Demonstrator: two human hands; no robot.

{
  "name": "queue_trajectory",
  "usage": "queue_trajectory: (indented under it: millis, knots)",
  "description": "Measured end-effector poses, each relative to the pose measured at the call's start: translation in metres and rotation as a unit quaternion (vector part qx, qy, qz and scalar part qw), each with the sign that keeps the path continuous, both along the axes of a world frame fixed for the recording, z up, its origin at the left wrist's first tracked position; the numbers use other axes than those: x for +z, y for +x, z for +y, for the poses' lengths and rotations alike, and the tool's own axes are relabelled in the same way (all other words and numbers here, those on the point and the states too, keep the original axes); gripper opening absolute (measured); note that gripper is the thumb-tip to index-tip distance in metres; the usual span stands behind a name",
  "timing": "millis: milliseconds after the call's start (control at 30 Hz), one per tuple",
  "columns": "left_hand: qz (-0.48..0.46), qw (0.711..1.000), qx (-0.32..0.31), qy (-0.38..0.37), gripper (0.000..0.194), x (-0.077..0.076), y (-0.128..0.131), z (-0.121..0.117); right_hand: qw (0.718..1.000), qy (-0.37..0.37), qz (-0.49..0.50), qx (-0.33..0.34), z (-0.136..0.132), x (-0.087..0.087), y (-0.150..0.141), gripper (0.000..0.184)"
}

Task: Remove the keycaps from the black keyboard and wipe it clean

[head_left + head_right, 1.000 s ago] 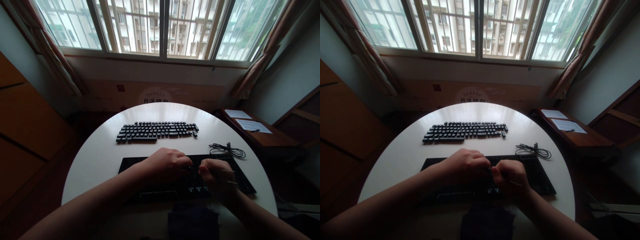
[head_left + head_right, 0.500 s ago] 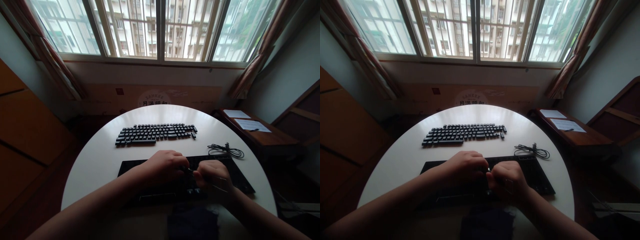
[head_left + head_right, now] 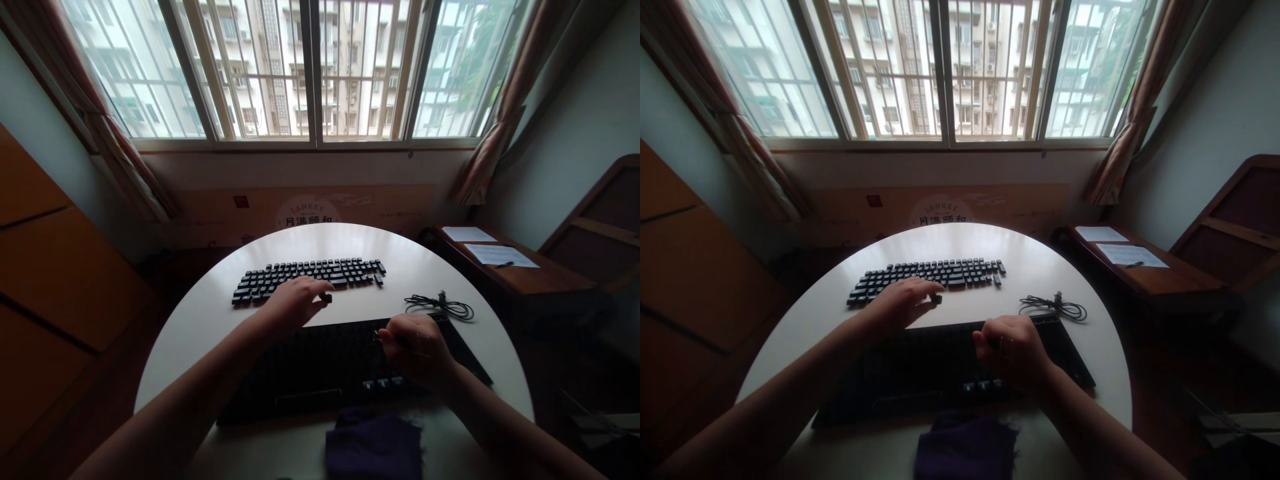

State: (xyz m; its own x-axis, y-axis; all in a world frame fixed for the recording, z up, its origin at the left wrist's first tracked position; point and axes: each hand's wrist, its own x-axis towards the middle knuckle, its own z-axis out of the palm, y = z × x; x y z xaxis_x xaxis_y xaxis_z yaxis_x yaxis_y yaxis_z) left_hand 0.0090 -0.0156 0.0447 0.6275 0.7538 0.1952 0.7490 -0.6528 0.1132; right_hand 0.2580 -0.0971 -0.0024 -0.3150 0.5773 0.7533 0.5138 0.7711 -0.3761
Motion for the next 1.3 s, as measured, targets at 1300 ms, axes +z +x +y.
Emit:
queue_trajectory:
  millis: [1300]
  knots:
    - [0.133, 0.982, 0.124, -0.047, 0.023, -0.02, 0.005, 0.061, 0.998, -0.034, 0.044, 0.014, -0.004, 0.006, -0.001, 0.032]
